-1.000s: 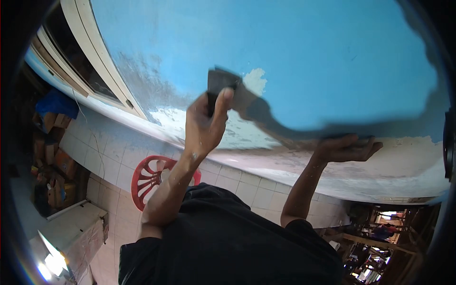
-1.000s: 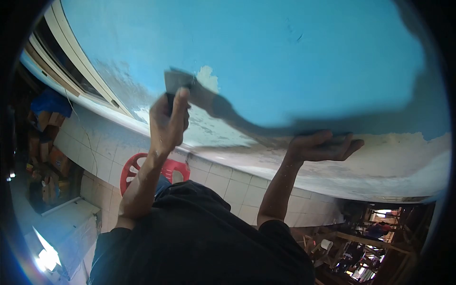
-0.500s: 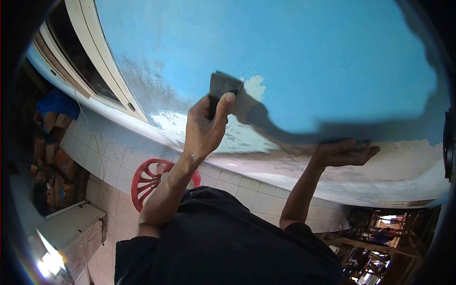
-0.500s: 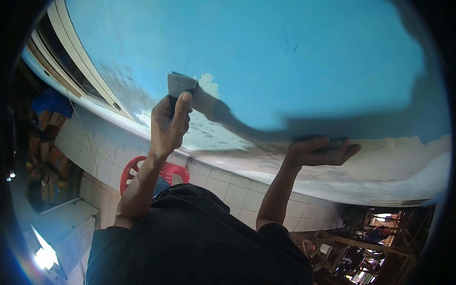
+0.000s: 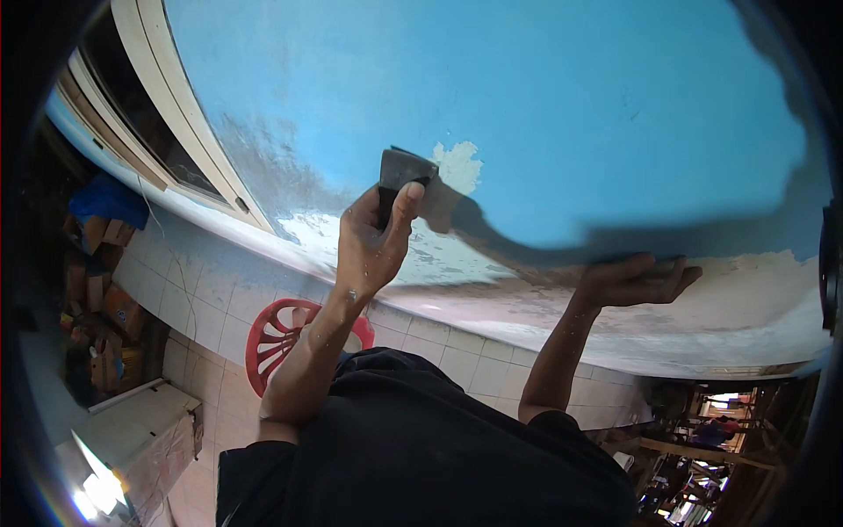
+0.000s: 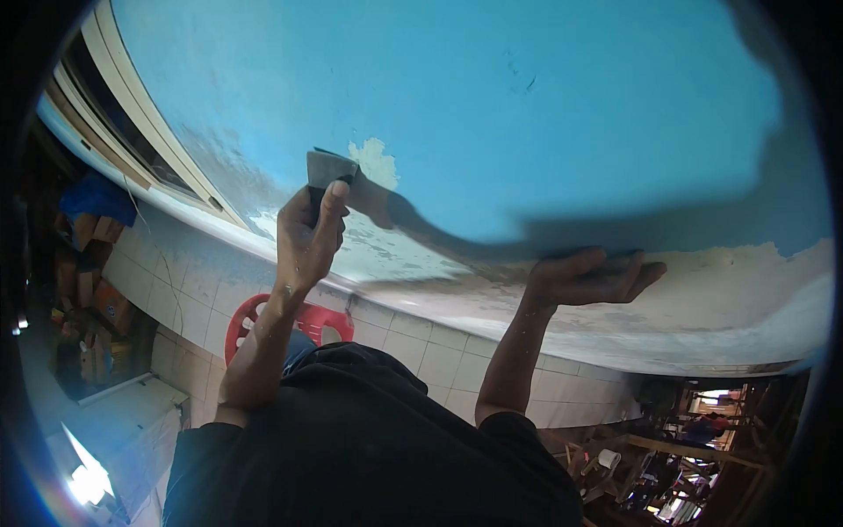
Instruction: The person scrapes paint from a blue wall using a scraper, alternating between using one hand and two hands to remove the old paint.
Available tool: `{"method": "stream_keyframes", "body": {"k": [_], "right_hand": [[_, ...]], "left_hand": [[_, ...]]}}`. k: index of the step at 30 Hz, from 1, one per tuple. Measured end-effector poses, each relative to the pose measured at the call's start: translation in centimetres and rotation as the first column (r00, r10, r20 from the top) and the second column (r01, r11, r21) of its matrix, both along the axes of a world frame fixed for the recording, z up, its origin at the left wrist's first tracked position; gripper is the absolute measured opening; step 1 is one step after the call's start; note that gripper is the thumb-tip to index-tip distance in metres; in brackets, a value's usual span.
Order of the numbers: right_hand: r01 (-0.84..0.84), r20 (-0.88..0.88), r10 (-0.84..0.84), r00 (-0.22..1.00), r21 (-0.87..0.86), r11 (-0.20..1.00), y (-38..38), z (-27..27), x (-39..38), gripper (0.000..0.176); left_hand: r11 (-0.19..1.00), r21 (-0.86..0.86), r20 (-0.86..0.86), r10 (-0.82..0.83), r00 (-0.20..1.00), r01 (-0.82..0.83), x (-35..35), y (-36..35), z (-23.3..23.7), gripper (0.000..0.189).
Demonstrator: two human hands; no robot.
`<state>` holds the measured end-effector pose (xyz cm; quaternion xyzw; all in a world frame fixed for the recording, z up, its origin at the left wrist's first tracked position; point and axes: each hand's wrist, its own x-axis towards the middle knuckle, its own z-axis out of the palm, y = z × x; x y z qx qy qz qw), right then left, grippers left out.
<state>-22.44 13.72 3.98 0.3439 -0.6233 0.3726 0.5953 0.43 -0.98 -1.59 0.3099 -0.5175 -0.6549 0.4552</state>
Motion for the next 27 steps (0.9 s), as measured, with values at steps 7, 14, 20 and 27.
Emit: {"method": "stream_keyframes", "body": {"k": [7, 14, 20, 27], "right_hand": [[0.013, 0.013, -0.013, 1.0, 0.015, 1.0, 0.1, -0.1, 0.0, 0.046], [-0.009, 0.013, 0.009, 1.0, 0.011, 1.0, 0.0, 0.0, 0.1, 0.047], [-0.019, 0.009, 0.02, 1.0, -0.02, 1.0, -0.2, 0.1, 0.2, 0.045], [-0.009, -0.037, 0.008, 0.999, -0.014, 1.0, 0.0, 0.2, -0.1, 0.043]], "left_hand": [[0.999, -0.022, 0.135, -0.028, 0.99, 0.031, 0.7, -0.1, 0.4, 0.042], [0.998, -0.055, -0.021, -0.029, 0.999, 0.028, 0.3, -0.5, 1.8, 0.039], [0.998, 0.0, 0.031, -0.057, 0.998, 0.057, 0.4, -0.6, 1.8, 0.043], [0.999, -0.029, 0.051, 0.018, 0.999, -0.016, 0.1, -0.4, 2.9, 0.039]]}}
